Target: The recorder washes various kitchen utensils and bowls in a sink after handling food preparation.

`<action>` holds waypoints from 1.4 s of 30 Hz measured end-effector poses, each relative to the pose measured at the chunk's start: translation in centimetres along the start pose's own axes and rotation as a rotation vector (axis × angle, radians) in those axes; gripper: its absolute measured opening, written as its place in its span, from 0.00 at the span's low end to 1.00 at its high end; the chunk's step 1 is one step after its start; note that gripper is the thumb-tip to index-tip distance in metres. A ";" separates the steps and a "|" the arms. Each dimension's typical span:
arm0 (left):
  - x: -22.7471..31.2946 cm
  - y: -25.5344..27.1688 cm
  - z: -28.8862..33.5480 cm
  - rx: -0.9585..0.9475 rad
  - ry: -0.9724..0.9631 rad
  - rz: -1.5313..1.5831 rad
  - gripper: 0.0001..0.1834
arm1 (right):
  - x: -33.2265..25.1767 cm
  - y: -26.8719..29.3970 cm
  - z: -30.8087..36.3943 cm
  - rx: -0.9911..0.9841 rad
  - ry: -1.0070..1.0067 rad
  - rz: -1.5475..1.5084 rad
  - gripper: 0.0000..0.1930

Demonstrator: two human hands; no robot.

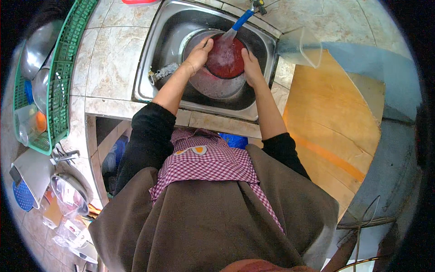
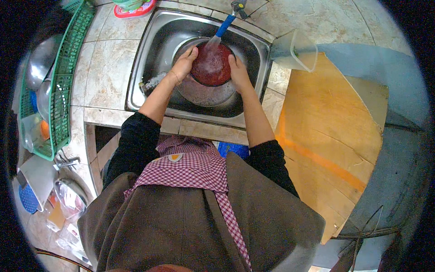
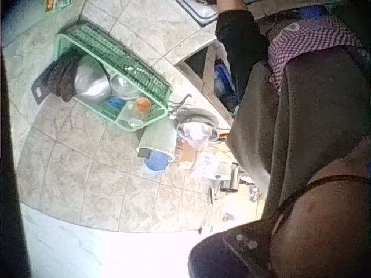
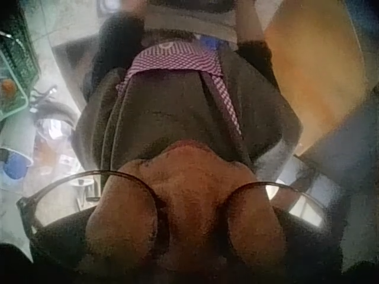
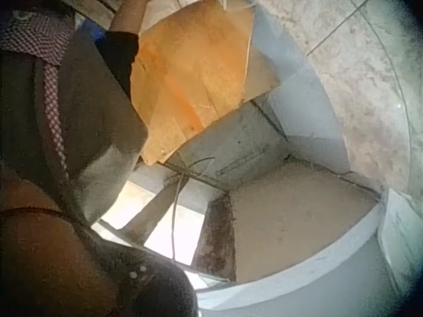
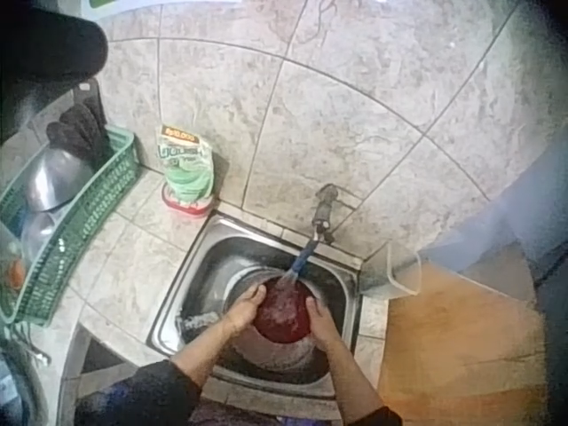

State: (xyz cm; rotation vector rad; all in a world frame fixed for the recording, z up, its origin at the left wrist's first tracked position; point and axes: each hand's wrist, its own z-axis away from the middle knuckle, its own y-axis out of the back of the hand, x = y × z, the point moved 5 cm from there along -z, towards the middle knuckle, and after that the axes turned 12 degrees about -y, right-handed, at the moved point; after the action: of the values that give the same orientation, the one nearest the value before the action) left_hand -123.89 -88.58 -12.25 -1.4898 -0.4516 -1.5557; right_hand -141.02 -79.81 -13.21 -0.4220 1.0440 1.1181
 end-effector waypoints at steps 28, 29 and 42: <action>-1.6 -2.7 -2.5 -0.017 -0.410 -1.139 0.40 | 0.0 -1.2 4.2 -0.163 -0.177 -0.535 0.40; -1.5 -1.7 -3.0 -0.009 -0.425 -0.994 0.35 | 0.1 -1.6 4.9 -0.164 -0.290 -0.549 0.39; 0.3 -0.4 1.6 -0.194 0.267 0.234 0.40 | -0.9 0.4 -1.1 0.013 0.080 0.352 0.26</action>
State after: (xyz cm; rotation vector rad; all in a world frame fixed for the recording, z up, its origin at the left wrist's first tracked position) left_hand -123.24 -87.22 -11.46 -1.3946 0.0286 -1.6138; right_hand -141.94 -80.89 -12.88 -0.2792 1.2266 1.4145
